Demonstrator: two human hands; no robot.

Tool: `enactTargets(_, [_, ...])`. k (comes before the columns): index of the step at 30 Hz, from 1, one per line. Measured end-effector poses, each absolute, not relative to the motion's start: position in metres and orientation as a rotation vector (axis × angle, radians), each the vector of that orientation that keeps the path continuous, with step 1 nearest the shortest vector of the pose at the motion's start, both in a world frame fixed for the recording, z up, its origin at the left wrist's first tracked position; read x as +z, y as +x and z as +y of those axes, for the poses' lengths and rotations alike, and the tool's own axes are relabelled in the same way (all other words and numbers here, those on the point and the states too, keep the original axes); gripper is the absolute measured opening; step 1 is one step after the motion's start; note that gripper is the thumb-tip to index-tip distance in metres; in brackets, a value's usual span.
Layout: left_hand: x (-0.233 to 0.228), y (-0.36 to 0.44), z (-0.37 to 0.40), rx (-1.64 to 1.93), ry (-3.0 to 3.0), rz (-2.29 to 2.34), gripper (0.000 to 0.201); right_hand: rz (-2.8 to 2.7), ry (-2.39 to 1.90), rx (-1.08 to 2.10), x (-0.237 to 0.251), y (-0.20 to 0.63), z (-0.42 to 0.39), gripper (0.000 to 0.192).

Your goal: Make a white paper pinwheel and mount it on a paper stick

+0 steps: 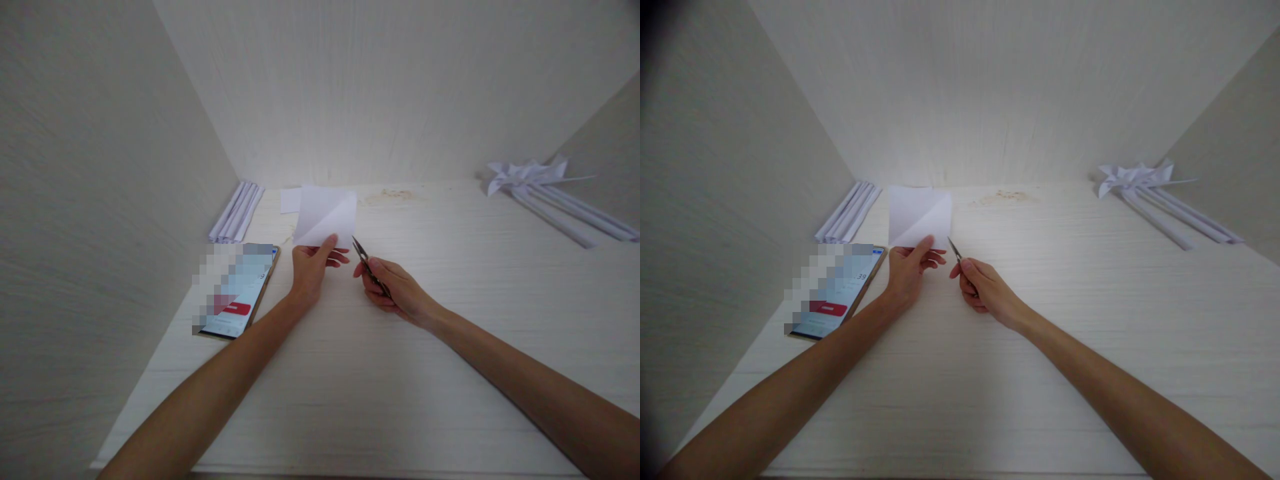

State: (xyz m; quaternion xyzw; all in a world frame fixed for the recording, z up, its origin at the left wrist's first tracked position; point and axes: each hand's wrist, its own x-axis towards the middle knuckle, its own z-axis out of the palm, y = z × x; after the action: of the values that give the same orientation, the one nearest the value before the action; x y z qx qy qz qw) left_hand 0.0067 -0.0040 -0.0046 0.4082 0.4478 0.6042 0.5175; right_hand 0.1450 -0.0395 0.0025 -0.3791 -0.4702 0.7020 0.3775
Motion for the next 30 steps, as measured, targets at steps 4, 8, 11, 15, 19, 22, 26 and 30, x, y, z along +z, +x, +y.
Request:
enactTargets(4, [-0.0036,0.0091,-0.0063,1.426,1.006,1.063,0.028,-1.236,-0.979,1.811,0.0036,0.1453,-0.0395,0.026])
enactTargets(8, [-0.0035,0.011,-0.0072,1.433,1.01,1.043,0.026,-1.269,-0.971,1.802,0.0025,0.1461,-0.0389,0.026])
enactTargets(11, [-0.0041,0.011,-0.0068,1.439,1.004,1.043,0.027,-1.284,-0.977,1.796,0.0023,0.1461,-0.0386,0.026])
enactTargets(15, [-0.0047,0.0109,-0.0066,1.439,0.989,1.055,0.03,-1.301,-1.004,1.786,0.0041,0.1458,-0.0396,0.025])
enactTargets(19, [-0.0043,0.0114,-0.0074,1.445,0.973,1.049,0.029,-1.301,-1.01,1.779,0.0048,0.1462,-0.0411,0.025])
enactTargets(22, [-0.0039,0.0116,-0.0077,1.441,0.964,1.049,0.03,-1.306,-1.005,1.776,0.0039,0.1462,-0.041,0.026])
enactTargets(26, [-0.0036,0.0115,-0.0076,1.44,0.959,1.057,0.032,-1.309,-1.02,1.765,0.0034,0.145,-0.0401,0.026])
enactTargets(30, [-0.0035,0.0116,-0.0077,1.448,0.951,1.045,0.029,-1.308,-1.042,1.761,0.0049,0.1441,-0.0402,0.026])
